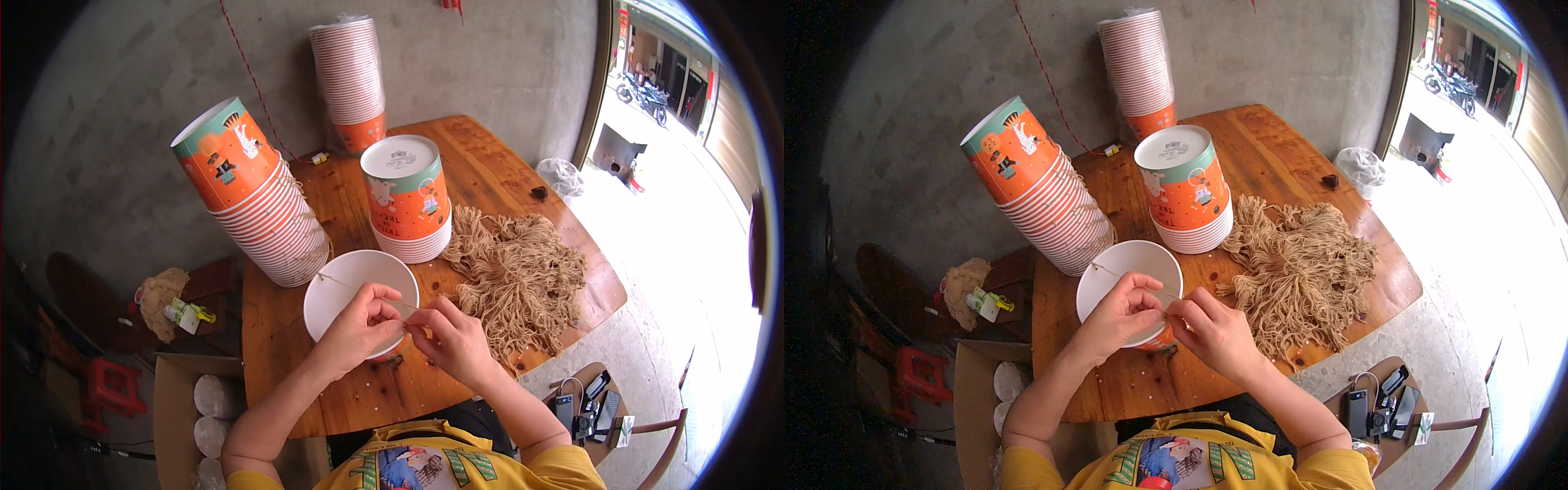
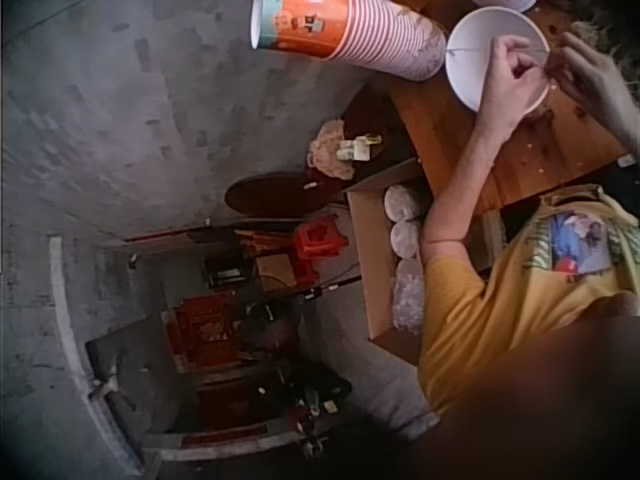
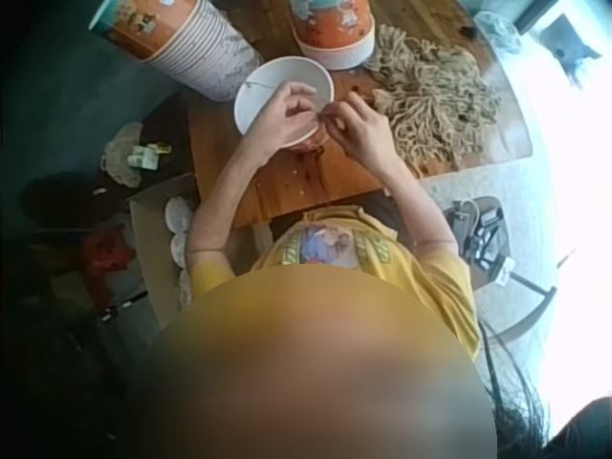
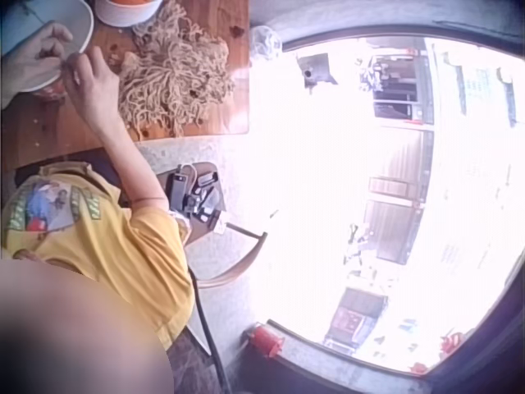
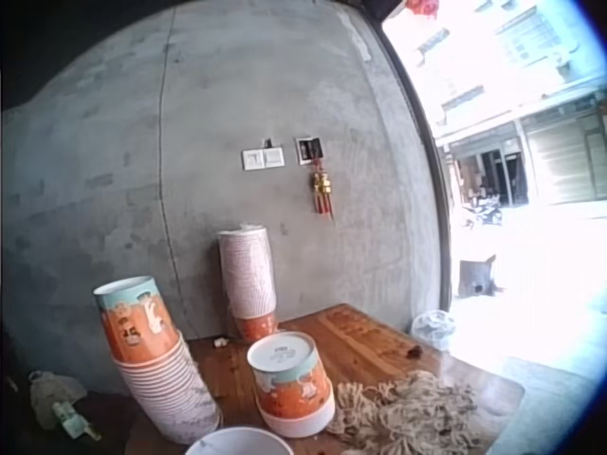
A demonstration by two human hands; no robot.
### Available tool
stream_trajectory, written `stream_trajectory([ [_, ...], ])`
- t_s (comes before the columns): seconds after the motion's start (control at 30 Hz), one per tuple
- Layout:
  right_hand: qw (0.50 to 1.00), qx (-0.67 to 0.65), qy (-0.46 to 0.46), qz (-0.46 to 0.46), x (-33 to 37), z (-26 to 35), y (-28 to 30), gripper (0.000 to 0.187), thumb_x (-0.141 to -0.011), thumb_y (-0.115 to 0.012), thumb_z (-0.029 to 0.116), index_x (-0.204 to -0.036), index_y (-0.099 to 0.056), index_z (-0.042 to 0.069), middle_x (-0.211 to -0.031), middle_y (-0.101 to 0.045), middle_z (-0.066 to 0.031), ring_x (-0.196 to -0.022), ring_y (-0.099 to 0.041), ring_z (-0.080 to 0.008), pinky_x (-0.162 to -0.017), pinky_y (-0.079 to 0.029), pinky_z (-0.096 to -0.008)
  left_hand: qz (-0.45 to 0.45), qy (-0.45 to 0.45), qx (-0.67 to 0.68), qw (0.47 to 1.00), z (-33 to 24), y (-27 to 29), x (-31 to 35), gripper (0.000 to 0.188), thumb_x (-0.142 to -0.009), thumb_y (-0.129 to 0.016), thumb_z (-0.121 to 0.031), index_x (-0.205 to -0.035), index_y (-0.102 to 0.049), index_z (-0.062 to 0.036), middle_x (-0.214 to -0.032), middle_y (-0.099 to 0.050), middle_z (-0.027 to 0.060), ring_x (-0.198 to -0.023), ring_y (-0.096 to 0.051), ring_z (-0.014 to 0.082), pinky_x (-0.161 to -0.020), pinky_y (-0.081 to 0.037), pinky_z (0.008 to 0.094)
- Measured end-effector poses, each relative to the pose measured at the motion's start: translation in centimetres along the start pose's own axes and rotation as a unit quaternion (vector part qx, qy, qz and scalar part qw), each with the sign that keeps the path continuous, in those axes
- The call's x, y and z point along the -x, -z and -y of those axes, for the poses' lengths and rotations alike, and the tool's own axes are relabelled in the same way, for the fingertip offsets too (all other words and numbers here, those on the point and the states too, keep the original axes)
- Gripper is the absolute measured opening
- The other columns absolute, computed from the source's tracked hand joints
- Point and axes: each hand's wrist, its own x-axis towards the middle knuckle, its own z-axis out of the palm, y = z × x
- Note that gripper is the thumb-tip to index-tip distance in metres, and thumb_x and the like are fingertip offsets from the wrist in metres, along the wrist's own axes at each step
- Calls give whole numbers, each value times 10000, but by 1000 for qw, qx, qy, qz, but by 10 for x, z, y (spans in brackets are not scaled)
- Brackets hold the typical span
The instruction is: Packaging brown fibrous material into decorated paper cups.
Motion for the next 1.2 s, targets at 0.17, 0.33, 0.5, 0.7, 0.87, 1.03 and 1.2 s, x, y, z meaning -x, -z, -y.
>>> stream_trajectory([
  [0.17,997,48,61,-12,-4,-2,3,182,-810,-714,100,-953,-603,86,-817,-546,-50,-692,-628,-204,-530,-524,-329,-5,6,0,1000,1,-1,-2,322,-935,-590,-31,-1215,-432,-2,-950,-615,74,-889,-592,107,-811,-485,251],
  [0.33,990,97,105,-5,-10,0,4,205,-767,-741,81,-935,-625,87,-790,-563,-54,-659,-620,-219,-532,-522,-329,-15,3,-5,1000,5,-3,-1,320,-929,-593,-22,-1207,-436,-10,-937,-613,70,-879,-595,107,-783,-489,250],
  [0.5,976,-130,-158,76,-19,1,7,130,-801,-686,107,-885,-619,35,-722,-556,-9,-629,-570,-100,-545,-452,-244,-28,-73,-124,989,2,-10,0,293,-928,-593,-29,-1184,-451,-26,-914,-609,64,-850,-603,112,-747,-491,253],
  [0.7,778,-438,-403,202,-32,-10,22,153,-886,-649,262,-897,-659,109,-699,-515,77,-585,-407,-13,-499,-296,-184,-24,-90,-110,990,1,-9,1,277,-927,-587,-25,-1169,-453,-24,-914,-608,60,-847,-600,112,-759,-491,263],
  [0.87,827,-428,-333,145,-15,-8,17,188,-958,-610,262,-959,-639,76,-765,-543,69,-619,-449,-13,-522,-346,-180,-9,-64,-68,996,1,-5,1,291,-935,-587,-41,-1191,-450,-25,-962,-582,35,-901,-550,84,-839,-451,250],
  [1.03,895,-366,-240,86,-4,-12,6,120,-951,-630,173,-975,-627,56,-764,-550,56,-636,-457,-2,-547,-376,-181,-13,-68,-72,995,5,-6,-3,266,-934,-578,-43,-1165,-450,-17,-937,-606,55,-871,-587,102,-779,-474,259],
  [1.2,954,-227,-180,75,-7,-7,6,111,-920,-664,115,-951,-620,18,-754,-566,35,-637,-472,-12,-565,-405,-194,-5,-74,-80,994,7,-5,-3,292,-925,-583,-31,-1187,-455,-27,-921,-588,39,-841,-577,99,-779,-478,267],
])
